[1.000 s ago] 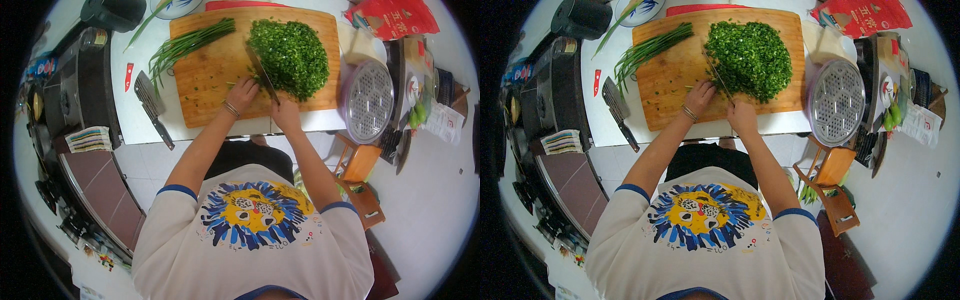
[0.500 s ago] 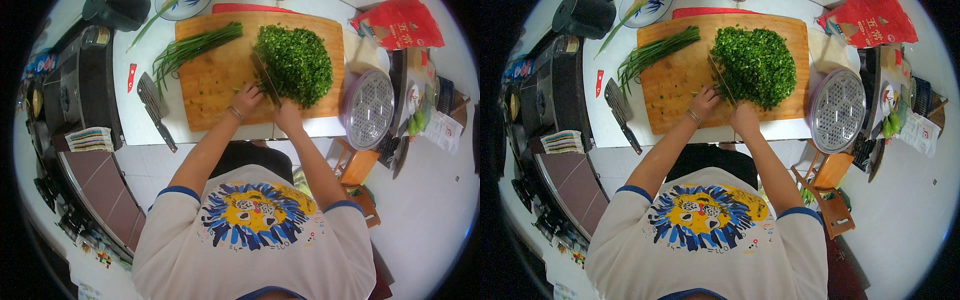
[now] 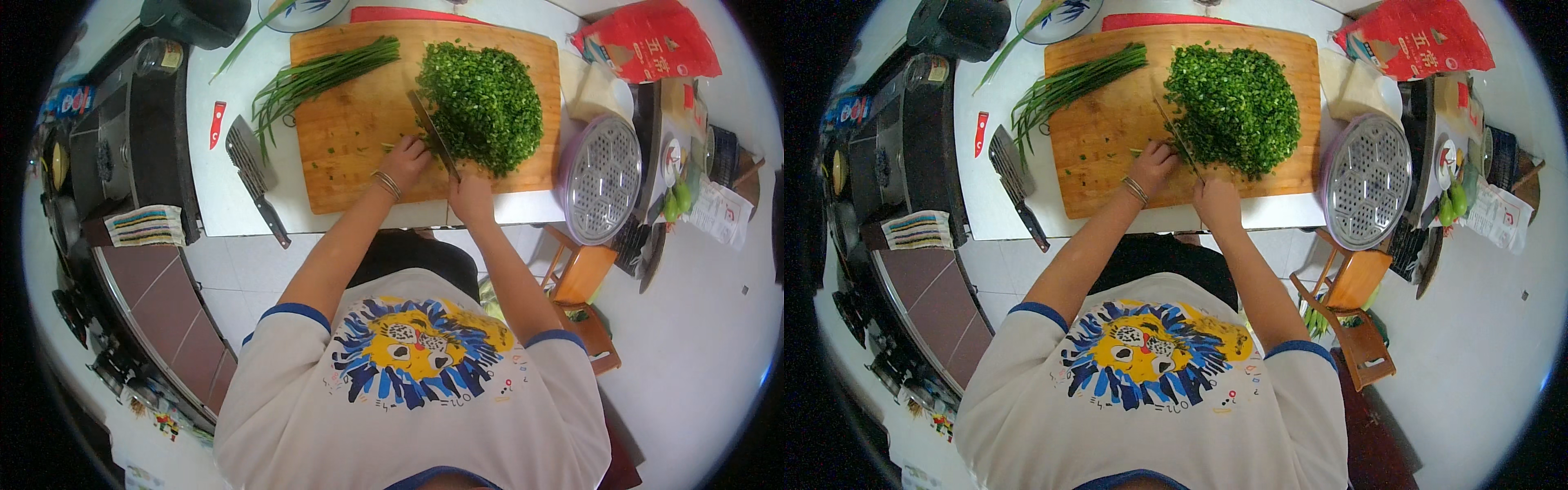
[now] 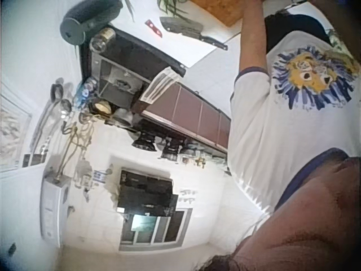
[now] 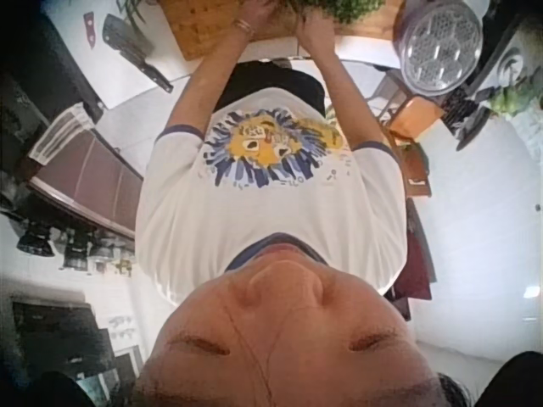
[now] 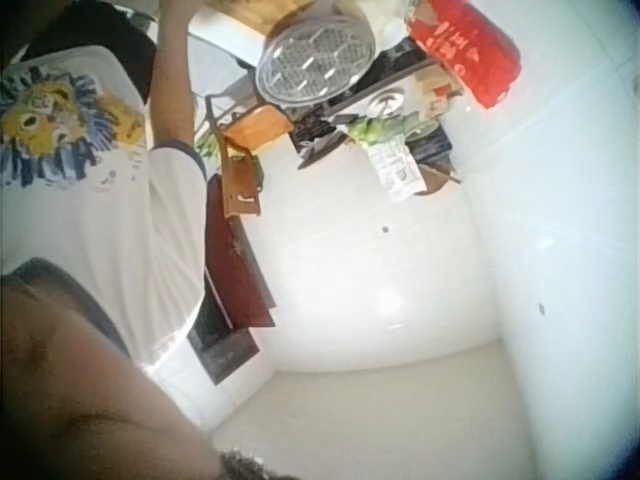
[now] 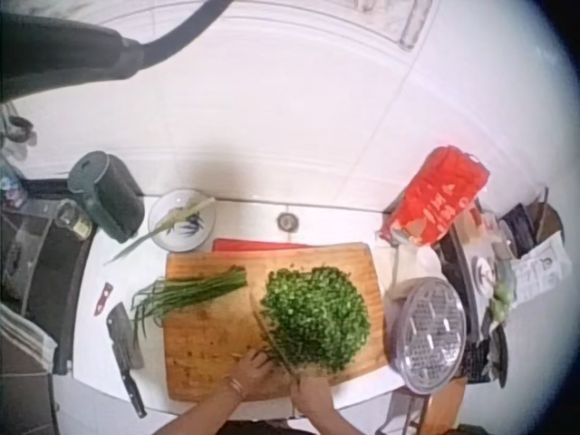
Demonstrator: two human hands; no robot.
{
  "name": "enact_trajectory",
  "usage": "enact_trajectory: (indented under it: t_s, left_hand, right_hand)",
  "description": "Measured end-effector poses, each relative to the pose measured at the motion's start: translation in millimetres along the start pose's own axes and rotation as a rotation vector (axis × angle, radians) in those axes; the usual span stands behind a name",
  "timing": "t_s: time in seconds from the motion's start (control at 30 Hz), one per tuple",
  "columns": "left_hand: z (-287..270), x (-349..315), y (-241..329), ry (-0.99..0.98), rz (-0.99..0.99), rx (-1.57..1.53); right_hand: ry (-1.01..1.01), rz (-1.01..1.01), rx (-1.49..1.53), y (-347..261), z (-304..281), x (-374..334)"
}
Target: The person chops green onions on a wooden cutting board using a cleaver. They repeatedly gather the chopped pieces into a pile and continue chopping more green onions from a bundle held in the left hand.
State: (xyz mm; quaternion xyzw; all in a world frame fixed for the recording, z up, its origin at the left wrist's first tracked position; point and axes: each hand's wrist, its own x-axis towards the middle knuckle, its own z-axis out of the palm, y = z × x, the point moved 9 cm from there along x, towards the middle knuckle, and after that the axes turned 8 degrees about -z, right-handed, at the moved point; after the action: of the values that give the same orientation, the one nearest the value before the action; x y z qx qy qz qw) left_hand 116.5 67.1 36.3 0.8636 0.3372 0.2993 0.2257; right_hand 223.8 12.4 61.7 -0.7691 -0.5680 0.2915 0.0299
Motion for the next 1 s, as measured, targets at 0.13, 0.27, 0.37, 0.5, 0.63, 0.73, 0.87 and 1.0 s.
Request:
enact_trajectory:
  t_s: [0.13,0.27,0.37,0.5,0.63,0.73,0.87,1.0]
  left_hand:
    - [4,-4,-2,-0.036,-0.036,-0.018]
    - [4,-3,1,-0.05,-0.047,0.029]
    - [-8,-5,7,0.031,-0.034,0.105]
    - [-16,-14,11,0.002,-0.031,0.096]
    - [-12,-6,14,0.033,0.03,0.062]
    - [1,-4,11,0.028,0.019,0.023]
    - [1,1,11,0.041,0.034,0.0]
    - [-1,2,13,0.064,0.05,0.089]
  right_hand:
    - [-0.117,0.065,-0.043,6,18,6]
    - [-0.027,0.036,0.01,7,26,21]
    - [0.035,0.059,0.069,5,20,21]
    - [0.121,-0.006,0.159,17,5,21]
    - [0.214,-0.087,0.132,12,-11,7]
    - [0.12,-0.073,0.063,9,-11,2]
    - [0.103,-0.076,0.045,8,-12,-2]
    - [0.117,-0.072,0.03,6,-12,-6]
